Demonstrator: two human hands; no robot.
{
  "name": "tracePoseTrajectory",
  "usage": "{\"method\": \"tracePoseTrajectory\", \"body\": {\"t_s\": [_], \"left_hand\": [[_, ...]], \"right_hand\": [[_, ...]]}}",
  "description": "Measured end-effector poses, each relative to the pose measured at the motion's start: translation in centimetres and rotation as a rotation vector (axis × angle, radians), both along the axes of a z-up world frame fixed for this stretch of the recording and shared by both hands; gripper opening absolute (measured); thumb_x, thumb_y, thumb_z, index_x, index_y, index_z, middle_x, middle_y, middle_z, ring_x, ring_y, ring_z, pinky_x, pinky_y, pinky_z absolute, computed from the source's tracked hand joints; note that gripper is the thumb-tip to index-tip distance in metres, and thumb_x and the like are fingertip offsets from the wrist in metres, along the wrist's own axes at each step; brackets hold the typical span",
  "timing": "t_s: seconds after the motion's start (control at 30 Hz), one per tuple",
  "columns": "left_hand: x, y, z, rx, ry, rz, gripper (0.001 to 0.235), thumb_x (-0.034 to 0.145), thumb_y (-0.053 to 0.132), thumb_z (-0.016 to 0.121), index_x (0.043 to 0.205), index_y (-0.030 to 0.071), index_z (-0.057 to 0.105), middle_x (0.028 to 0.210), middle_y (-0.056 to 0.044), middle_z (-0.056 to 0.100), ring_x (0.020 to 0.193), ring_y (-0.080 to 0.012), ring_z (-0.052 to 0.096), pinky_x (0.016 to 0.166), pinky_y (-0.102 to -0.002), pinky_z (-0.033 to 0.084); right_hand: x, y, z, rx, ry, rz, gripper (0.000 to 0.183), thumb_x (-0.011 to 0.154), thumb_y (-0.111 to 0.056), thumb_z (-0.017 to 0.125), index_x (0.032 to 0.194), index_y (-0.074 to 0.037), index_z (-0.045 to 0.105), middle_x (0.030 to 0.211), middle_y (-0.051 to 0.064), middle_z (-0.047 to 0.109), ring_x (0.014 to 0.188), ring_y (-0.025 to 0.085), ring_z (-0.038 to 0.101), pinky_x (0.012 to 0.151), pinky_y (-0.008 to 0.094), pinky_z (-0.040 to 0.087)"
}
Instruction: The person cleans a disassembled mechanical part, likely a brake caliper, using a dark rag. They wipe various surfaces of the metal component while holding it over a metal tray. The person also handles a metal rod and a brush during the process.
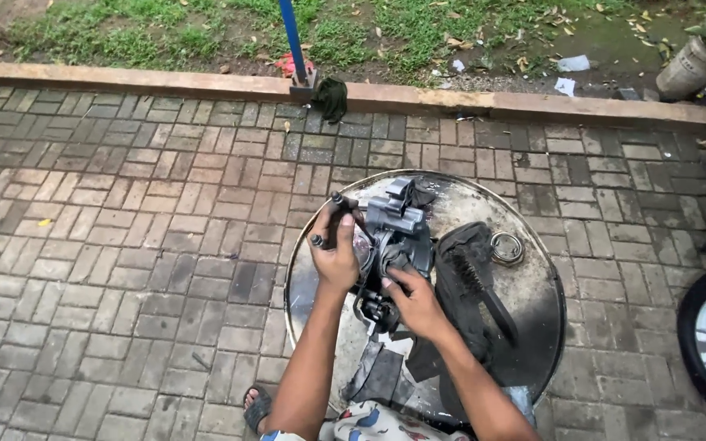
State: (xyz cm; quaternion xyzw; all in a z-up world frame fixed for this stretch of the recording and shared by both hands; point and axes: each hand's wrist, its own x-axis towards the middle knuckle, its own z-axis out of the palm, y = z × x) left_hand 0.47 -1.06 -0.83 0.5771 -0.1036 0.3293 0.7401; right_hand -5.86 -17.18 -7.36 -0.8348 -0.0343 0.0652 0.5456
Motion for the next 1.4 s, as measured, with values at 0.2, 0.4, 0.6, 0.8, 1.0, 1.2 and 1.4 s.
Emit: {"method": "tracePoseTrajectory", "body": {"t_s": [0.2,0.4,0.6,0.8,1.0,1.2,1.4], "left_hand": [[0.1,0.9,-1.5,-0.037,0.003,0.021,0.022,0.099,0.011,0.057,0.102,-0.006,0.07,0.076,-0.015,0.066,0.071,-0.019,0.061,0.067,-0.035,0.054],[0.0,1.9,-1.4,-0.088,-0.019,0.022,0.024,0.102,0.013,0.053,0.105,-0.004,0.069,0.082,-0.014,0.066,0.075,-0.0186,0.061,0.069,-0.036,0.055],[0.5,3.7,-4.3,-0.174,0.03,0.07,0.022,0.102,0.009,0.053,0.107,-0.005,0.069,0.082,-0.016,0.067,0.075,-0.0188,0.064,0.074,-0.039,0.06],[-0.1,5.3,-4.7,-0.263,0.056,0.024,0.026,0.105,0.013,0.048,0.107,-0.007,0.064,0.078,-0.017,0.062,0.072,-0.0238,0.064,0.071,-0.039,0.059],[0.1,5.5,-6.0,-0.295,0.082,0.061,0.022,0.103,0.009,0.05,0.11,-0.003,0.066,0.089,-0.014,0.066,0.076,-0.0185,0.066,0.073,-0.034,0.062],[0.9,4.1,-5.1,-0.215,0.033,0.056,0.022,0.103,0.008,0.052,0.108,-0.006,0.067,0.084,-0.018,0.066,0.076,-0.0225,0.067,0.073,-0.041,0.062],[0.4,2.3,-2.7,-0.102,0.008,0.013,0.024,0.103,0.014,0.053,0.108,-0.004,0.069,0.082,-0.015,0.065,0.077,-0.0206,0.064,0.073,-0.038,0.058]], "right_hand": [[0.1,-0.4,0.2,0.018,0.024,0.104,0.04,0.094,-0.017,0.068,0.129,0.004,0.069,0.128,0.03,0.067,0.12,0.046,0.063,0.098,0.053,0.053],[0.0,0.4,-2.9,0.032,0.118,0.08,0.05,0.087,-0.016,0.073,0.134,-0.002,0.067,0.128,0.024,0.069,0.116,0.037,0.067,0.093,0.049,0.055],[-0.5,0.7,-3.1,0.038,0.139,0.096,0.046,0.09,-0.02,0.071,0.133,-0.005,0.069,0.125,0.02,0.071,0.108,0.033,0.072,0.093,0.047,0.056],[-1.9,0.3,1.3,0.05,0.174,0.153,0.037,0.086,-0.009,0.069,0.122,0.002,0.074,0.116,0.027,0.075,0.107,0.027,0.067,0.094,0.048,0.054],[0.0,-3.1,1.7,-0.152,0.253,0.294,0.032,0.088,-0.015,0.065,0.113,-0.003,0.08,0.109,0.023,0.079,0.108,0.035,0.073,0.091,0.049,0.055],[0.9,-4.3,3.9,-0.098,0.215,0.093,0.034,0.092,-0.015,0.062,0.119,-0.002,0.076,0.075,0.013,0.072,0.073,0.016,0.061,0.075,0.041,0.055],[-1.8,-1.4,4.9,0.037,0.143,0.159,0.032,0.091,-0.014,0.071,0.118,0.003,0.073,0.111,0.026,0.072,0.104,0.032,0.07,0.094,0.046,0.055]]}}
